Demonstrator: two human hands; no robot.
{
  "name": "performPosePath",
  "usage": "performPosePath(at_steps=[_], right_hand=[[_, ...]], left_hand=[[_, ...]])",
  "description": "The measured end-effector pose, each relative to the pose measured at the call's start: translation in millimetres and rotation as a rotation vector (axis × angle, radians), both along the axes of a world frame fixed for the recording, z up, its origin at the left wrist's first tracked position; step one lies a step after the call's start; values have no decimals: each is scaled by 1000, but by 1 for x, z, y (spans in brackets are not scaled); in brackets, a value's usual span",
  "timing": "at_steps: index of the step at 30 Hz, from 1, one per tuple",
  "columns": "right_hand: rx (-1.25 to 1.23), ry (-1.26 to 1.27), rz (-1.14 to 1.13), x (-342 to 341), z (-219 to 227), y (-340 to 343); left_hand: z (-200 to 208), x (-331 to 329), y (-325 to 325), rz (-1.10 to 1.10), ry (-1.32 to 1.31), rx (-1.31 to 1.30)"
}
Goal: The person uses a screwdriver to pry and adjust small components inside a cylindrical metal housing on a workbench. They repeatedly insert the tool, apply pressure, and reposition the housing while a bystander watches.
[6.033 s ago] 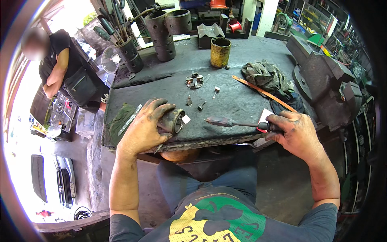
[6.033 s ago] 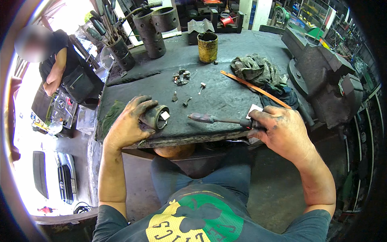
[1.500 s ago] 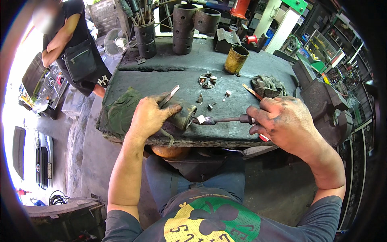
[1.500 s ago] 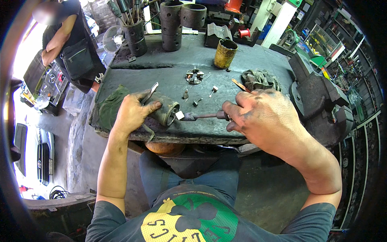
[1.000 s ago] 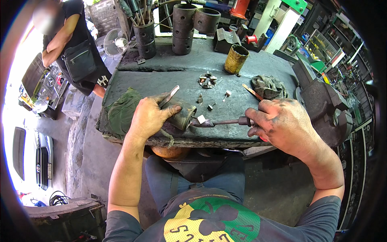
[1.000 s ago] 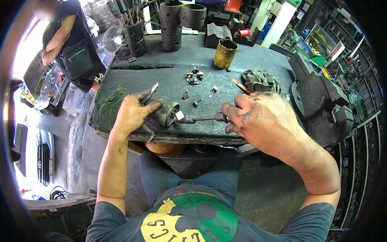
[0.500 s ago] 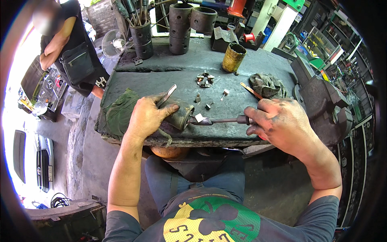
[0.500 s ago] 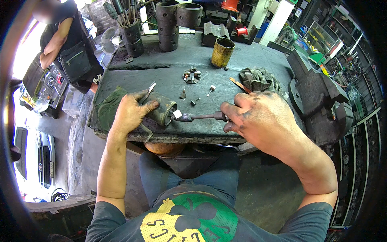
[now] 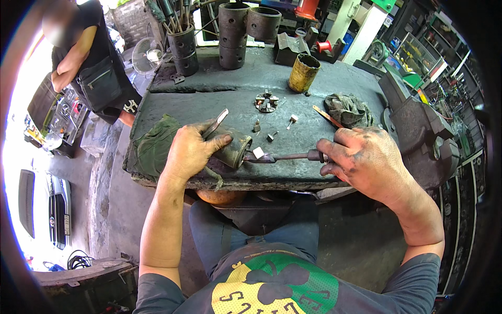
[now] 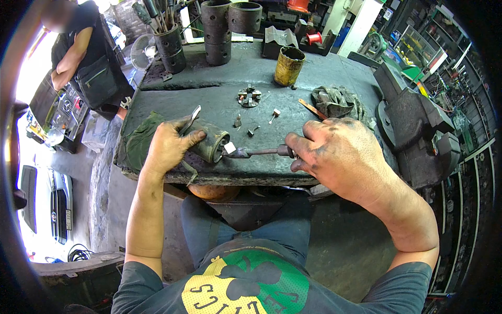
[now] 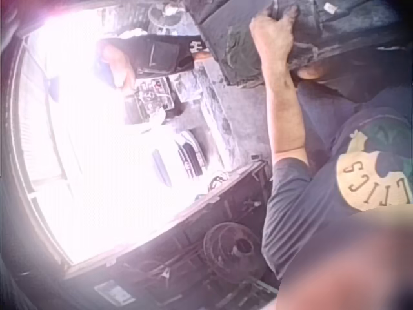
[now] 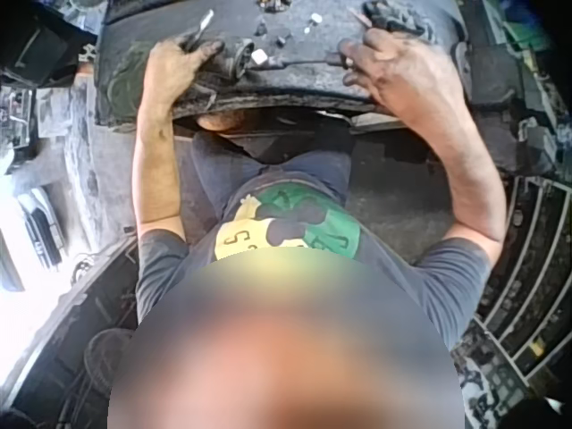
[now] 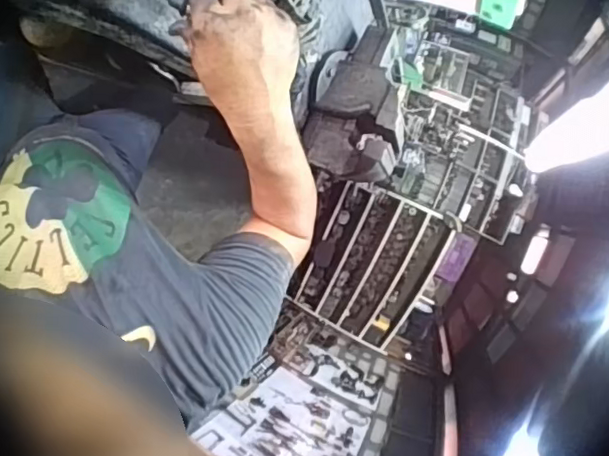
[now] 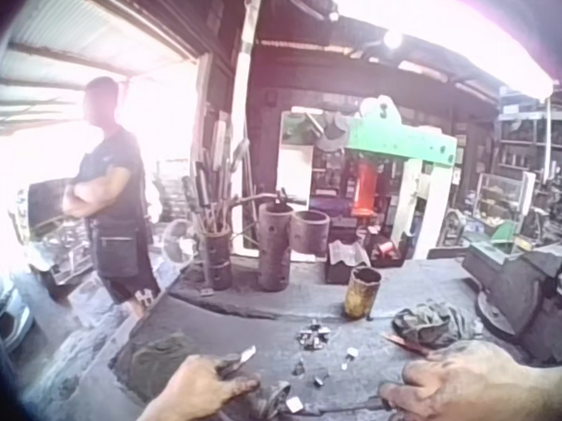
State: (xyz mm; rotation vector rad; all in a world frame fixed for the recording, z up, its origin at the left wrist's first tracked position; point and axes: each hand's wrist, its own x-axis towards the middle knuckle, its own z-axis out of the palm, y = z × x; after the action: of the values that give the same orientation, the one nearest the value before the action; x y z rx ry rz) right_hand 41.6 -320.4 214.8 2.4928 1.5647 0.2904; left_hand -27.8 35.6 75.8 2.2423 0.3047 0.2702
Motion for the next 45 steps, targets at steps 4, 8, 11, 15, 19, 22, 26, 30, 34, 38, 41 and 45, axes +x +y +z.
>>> performPosePath(at_steps=[4,8,11,15,19,22,26,30,34,38,41,45], right_hand=[[2,4,-20,-2,5,-2],[18,-21,-28,-5,9,-2],[-5,-4,-40,-5,8,0],[-20,23,-36,-4,4,4],[-16,15,-36,-4,3,4],[-3,-5,-40,-5,8,-1],[56,-24,-65,-5,20,-19],[144,-8,-145,-2,21,-44],[231,36,-300,12,14,-72],[569,240,-413,47,-7,-83],[945,637,-630,83,-31,-66],[1420,1475,-507,121,-51,-11]], left_hand=[[-3,0,1,1,10,-13],[-4,0,1,-1,8,-21],[-4,0,1,-7,5,-22],[-3,-1,1,-10,-16,-41],[-3,-1,0,-5,-15,-36],[-2,-1,0,-3,5,-33],[-2,-2,0,-3,-21,2],[-6,0,1,-11,-23,-36],[-11,0,3,-17,-12,-60],[-13,-2,6,-21,-20,-4],[-13,-2,6,-10,-51,19],[-11,-3,4,-10,-42,18]])
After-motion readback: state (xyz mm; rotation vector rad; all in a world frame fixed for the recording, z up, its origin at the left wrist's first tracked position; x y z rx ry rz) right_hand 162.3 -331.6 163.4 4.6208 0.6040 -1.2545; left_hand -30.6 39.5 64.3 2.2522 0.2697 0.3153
